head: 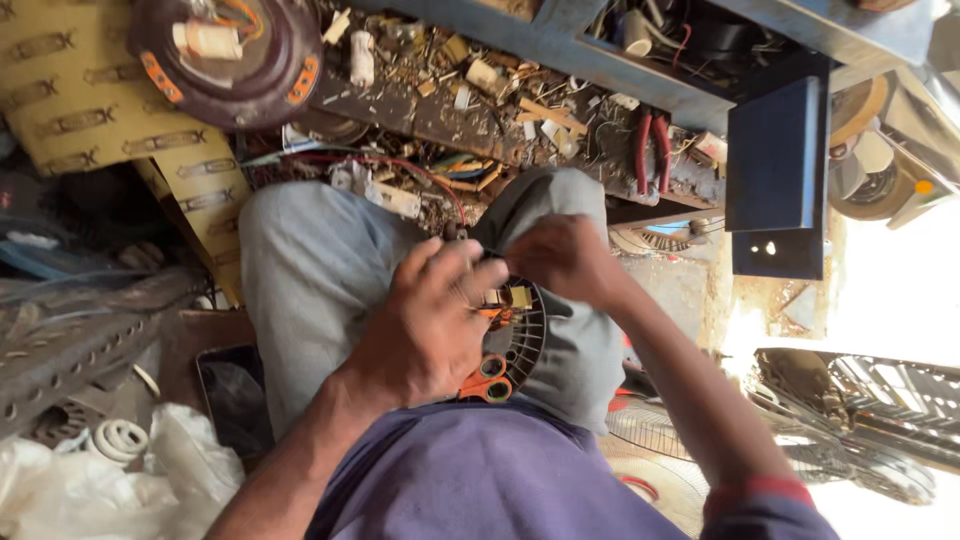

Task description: The person repairs a fan motor by hand, using a small pair of orange-handled scissors to cut and position copper wires and insulating paper within the motor stator.

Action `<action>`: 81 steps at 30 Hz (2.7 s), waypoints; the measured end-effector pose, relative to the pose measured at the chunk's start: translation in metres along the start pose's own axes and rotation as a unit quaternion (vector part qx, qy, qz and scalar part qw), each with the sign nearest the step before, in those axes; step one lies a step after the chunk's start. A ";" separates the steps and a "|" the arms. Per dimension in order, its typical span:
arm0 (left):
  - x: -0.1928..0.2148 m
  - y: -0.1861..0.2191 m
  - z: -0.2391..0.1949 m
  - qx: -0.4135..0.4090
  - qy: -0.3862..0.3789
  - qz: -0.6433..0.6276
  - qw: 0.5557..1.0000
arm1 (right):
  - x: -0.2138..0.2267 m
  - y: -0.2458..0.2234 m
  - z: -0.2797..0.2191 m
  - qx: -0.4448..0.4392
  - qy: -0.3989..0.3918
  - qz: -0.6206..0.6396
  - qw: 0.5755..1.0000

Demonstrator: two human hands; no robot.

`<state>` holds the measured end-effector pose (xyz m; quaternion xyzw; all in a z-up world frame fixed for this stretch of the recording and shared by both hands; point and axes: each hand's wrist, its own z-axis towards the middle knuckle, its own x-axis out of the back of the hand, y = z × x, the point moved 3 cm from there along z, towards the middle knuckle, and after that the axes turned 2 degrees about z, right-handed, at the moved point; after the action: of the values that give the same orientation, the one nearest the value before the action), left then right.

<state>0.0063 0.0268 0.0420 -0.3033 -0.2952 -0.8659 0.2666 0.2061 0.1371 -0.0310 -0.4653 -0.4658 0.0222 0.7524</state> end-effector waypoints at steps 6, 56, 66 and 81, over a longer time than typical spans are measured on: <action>-0.063 -0.070 0.000 0.253 -0.012 -0.183 0.950 | 0.008 -0.005 0.027 -0.044 0.079 -0.034 0.995; -0.002 -0.004 -0.018 0.276 0.008 -0.058 0.959 | -0.076 -0.058 -0.044 -0.316 0.250 0.664 0.630; 0.002 -0.001 -0.003 0.250 -0.023 -0.016 0.968 | -0.090 -0.075 -0.054 -0.228 0.271 0.637 0.685; 0.015 0.004 -0.042 0.328 0.038 -0.149 0.932 | -0.093 -0.067 -0.065 -0.275 0.326 0.684 0.591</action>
<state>-0.0172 -0.0087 0.0266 -0.1184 -0.5946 -0.7613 0.2298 0.1735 0.0119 -0.0550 -0.8080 0.2823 0.2482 0.4538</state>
